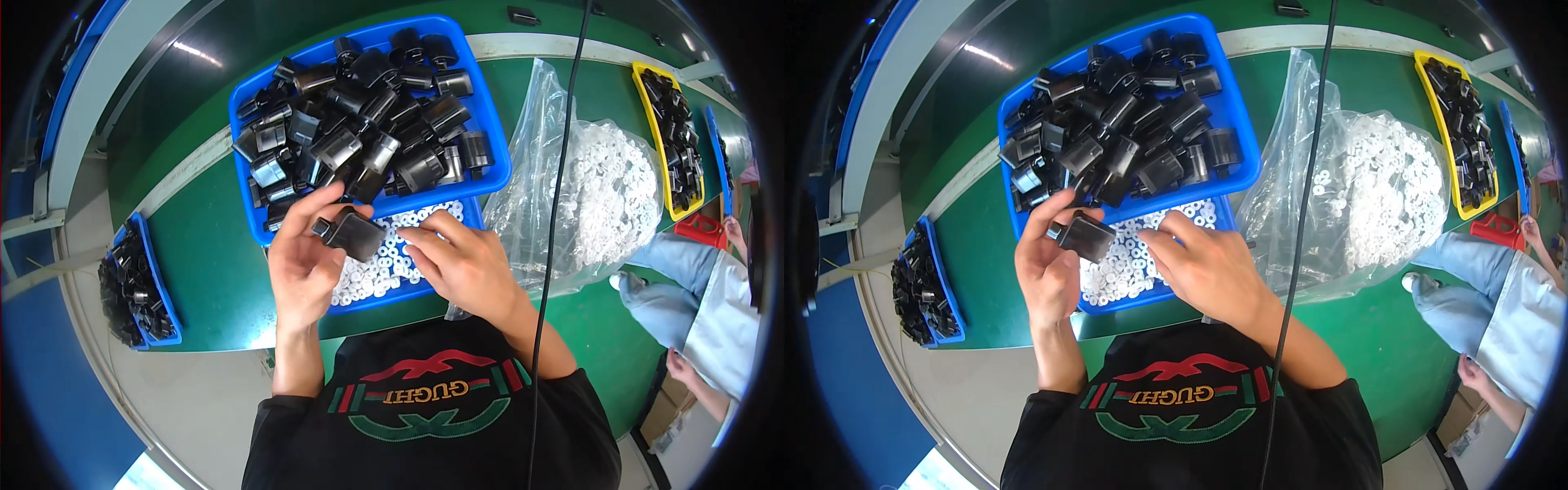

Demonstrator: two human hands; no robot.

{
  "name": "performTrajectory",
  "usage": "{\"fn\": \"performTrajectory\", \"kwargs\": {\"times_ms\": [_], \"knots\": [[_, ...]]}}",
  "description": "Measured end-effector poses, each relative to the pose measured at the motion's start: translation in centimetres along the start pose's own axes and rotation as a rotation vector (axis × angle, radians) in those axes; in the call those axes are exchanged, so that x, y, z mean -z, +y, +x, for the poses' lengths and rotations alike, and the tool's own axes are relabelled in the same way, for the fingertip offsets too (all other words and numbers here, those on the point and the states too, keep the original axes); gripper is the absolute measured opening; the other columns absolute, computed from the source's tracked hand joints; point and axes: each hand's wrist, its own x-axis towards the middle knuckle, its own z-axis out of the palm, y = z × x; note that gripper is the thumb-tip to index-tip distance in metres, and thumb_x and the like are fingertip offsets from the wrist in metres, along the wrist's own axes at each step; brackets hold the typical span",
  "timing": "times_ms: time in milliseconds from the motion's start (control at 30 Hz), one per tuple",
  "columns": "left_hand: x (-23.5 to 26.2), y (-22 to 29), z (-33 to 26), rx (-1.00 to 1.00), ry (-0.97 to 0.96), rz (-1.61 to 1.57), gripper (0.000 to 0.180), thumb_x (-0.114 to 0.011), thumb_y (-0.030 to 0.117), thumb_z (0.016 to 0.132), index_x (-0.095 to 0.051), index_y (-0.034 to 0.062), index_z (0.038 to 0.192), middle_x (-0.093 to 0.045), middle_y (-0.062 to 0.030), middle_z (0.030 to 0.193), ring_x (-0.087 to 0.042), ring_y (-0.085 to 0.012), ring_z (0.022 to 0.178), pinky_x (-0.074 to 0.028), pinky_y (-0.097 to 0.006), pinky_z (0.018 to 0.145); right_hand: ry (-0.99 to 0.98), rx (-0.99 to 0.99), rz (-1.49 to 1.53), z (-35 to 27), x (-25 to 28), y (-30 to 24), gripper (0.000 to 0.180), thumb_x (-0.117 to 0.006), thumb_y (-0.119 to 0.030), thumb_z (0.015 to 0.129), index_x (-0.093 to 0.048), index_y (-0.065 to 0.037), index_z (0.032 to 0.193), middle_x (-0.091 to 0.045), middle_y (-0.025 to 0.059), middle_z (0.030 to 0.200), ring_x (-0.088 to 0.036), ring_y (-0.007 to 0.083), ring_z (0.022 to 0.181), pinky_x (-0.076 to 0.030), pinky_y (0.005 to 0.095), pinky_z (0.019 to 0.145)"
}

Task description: The person repeatedly picks up black cylindrical components and small white washers from blue trays on a green workbench. They insert the washers into the components by hand and place the assembled units onto a conveyor belt.

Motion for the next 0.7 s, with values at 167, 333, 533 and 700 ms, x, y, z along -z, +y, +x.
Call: {"fn": "performTrajectory", "kwargs": {"times_ms": [167, 333, 533, 700], "knots": [[0.7, -1.2, -0.8, 0.128, -0.098, -0.348, 0.058, -0.071, 0.002, 0.071, -0.053, -0.0061, 0.126, -0.058, -0.0174, 0.107, -0.062, -0.0319, 0.097, -0.052, -0.038, 0.085, 0.074, -0.012, 0.209, 0.8, 0.9, -0.7, 0.025, -0.075, -0.005, 0.076, -0.067, -0.007, 0.100, -0.062, 0.0040, 0.081, -0.064, 0.0197, 0.062, -0.050, 0.0330, 0.052], [0.5, -3.1, -1.0, -0.095, -0.093, -0.226, 0.046, -0.075, -0.008, 0.069, -0.059, 0.0022, 0.111, -0.059, -0.0157, 0.108, -0.060, -0.0314, 0.107, -0.051, -0.039, 0.089, 0.111, -0.053, 0.397, 1.0, 1.9, -1.3, 0.029, -0.084, -0.005, 0.069, -0.069, -0.005, 0.093, -0.062, 0.0063, 0.077, -0.062, 0.0158, 0.061, -0.046, 0.0271, 0.050], [0.2, -2.8, -1.7, -0.209, -0.110, 0.035, 0.045, -0.069, -0.020, 0.067, -0.058, 0.0014, 0.105, -0.061, -0.0174, 0.113, -0.059, -0.0279, 0.113, -0.050, -0.040, 0.096, 0.138, 0.036, 0.450, 1.4, 2.8, -2.3, 0.036, -0.089, -0.010, 0.064, -0.070, -0.005, 0.094, -0.063, 0.0044, 0.081, -0.058, 0.0143, 0.068, -0.043, 0.0245, 0.053], [-0.4, -2.4, -1.8, -0.226, -0.139, 0.059, 0.044, -0.062, -0.021, 0.063, -0.060, 0.0016, 0.101, -0.058, -0.0180, 0.118, -0.059, -0.0278, 0.111, -0.051, -0.039, 0.094, 0.079, 0.038, 0.356, 1.8, 2.2, -2.6, 0.052, -0.090, -0.015, 0.062, -0.069, -0.005, 0.108, -0.062, 0.0062, 0.087, -0.060, 0.0169, 0.071, -0.048, 0.0267, 0.058]]}}
